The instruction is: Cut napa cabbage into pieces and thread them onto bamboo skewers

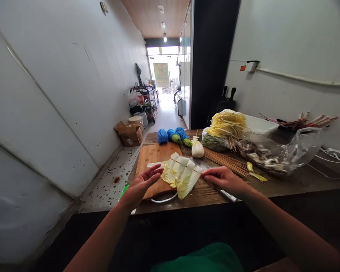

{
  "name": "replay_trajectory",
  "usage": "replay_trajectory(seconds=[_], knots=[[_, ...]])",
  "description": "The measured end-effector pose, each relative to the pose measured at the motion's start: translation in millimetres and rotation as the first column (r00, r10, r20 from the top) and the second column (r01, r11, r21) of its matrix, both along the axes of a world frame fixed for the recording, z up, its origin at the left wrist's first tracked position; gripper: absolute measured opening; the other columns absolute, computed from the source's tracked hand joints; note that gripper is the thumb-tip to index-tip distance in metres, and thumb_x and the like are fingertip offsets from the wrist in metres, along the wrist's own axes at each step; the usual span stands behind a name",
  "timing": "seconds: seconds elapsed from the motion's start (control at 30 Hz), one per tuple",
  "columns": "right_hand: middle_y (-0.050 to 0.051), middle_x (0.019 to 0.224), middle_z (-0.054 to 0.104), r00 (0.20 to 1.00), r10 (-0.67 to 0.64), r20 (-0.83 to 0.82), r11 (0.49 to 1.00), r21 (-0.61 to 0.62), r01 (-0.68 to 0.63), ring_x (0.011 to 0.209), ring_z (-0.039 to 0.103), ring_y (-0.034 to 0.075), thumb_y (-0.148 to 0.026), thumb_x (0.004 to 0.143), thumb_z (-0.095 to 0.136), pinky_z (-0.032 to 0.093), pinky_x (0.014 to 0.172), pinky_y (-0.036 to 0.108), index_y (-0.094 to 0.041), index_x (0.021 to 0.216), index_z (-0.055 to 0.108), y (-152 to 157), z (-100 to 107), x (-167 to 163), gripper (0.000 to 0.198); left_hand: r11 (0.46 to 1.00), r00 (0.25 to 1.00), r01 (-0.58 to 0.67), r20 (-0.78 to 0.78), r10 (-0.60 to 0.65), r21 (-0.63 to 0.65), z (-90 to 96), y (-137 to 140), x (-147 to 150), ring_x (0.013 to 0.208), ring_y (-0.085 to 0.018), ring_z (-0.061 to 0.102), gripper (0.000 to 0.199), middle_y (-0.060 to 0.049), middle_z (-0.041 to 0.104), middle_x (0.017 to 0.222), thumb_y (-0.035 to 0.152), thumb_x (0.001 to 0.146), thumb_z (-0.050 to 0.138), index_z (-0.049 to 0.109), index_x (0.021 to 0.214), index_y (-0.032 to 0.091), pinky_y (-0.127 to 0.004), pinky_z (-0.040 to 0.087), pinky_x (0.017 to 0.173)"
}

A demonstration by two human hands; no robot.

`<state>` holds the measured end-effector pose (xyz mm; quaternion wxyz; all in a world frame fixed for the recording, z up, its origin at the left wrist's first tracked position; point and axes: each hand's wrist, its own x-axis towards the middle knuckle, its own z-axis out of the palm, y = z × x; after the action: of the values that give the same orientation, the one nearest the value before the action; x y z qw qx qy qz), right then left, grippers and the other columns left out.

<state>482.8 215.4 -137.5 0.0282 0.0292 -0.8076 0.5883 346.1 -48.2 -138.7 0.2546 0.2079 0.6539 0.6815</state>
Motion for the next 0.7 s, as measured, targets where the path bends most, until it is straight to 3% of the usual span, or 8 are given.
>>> replay_trajectory(seconds=[0.07,0.13,0.27,0.4,0.6,0.7], knots=[[-0.002,0.056,0.048,0.999,0.034,-0.004,0.999,0.007,-0.034,0.054,0.04,0.009,-0.043,0.078,0.056,0.031,0.05,0.022,-0.011,0.094,0.067,1.8,3.2,1.4,0.037,0.998,0.997,0.004,-0.08,0.0,0.061,11.1,7.8,3.2,0.122,-0.022,0.042,0.053,-0.007,0.054,0.127,0.033,0.07,0.069,0.055,0.119,0.023,-0.032,0.036,0.097],[-0.003,0.056,0.045,0.999,0.049,-0.008,0.999,0.007,-0.049,0.053,0.037,0.008,-0.043,0.079,0.055,0.028,0.049,0.022,-0.012,0.094,0.067,1.6,3.1,2.0,0.037,0.997,0.991,0.035,-0.132,-0.025,0.067,21.0,17.0,6.4,0.118,-0.021,0.045,0.05,-0.007,0.055,0.126,0.031,0.07,0.069,0.057,0.117,0.022,-0.031,0.036,0.096],[-0.005,0.055,0.036,0.996,0.086,0.014,0.996,-0.012,-0.086,0.051,0.03,0.007,-0.044,0.079,0.055,0.022,0.046,0.022,-0.012,0.095,0.067,0.2,-1.9,3.7,0.038,0.996,0.985,0.084,-0.152,-0.087,-0.027,29.0,32.7,9.2,0.088,-0.017,0.059,0.035,-0.005,0.069,0.095,0.033,0.068,0.07,0.068,0.099,0.017,-0.027,0.044,0.08],[-0.005,0.056,0.035,0.994,0.102,0.038,0.994,-0.037,-0.101,0.052,0.028,0.008,-0.045,0.078,0.057,0.021,0.047,0.022,-0.013,0.097,0.068,2.9,-6.1,6.1,0.039,0.996,0.992,0.067,-0.105,-0.072,-0.05,23.6,39.4,8.1,0.068,-0.013,0.057,0.022,-0.003,0.069,0.073,0.034,0.062,0.074,0.071,0.074,0.015,-0.024,0.044,0.066],[-0.005,0.056,0.035,0.993,0.105,0.052,0.992,-0.07,-0.102,0.052,0.028,0.007,-0.045,0.078,0.058,0.022,0.048,0.022,-0.012,0.097,0.067,6.7,-10.1,6.0,0.039,0.981,0.982,0.185,-0.03,-0.187,-0.053,18.9,39.8,3.8,0.069,-0.013,0.058,0.022,-0.005,0.068,0.075,0.031,0.064,0.073,0.071,0.077,0.013,-0.023,0.042,0.067],[-0.005,0.055,0.036,0.994,0.103,0.041,0.991,-0.084,-0.099,0.051,0.029,0.007,-0.046,0.077,0.058,0.023,0.047,0.022,-0.012,0.098,0.067,5.8,-7.6,5.1,0.041,0.966,0.966,0.256,0.017,-0.257,0.027,21.0,41.8,2.9,0.073,-0.014,0.058,0.028,-0.006,0.068,0.082,0.031,0.065,0.073,0.07,0.088,0.014,-0.024,0.042,0.07]])
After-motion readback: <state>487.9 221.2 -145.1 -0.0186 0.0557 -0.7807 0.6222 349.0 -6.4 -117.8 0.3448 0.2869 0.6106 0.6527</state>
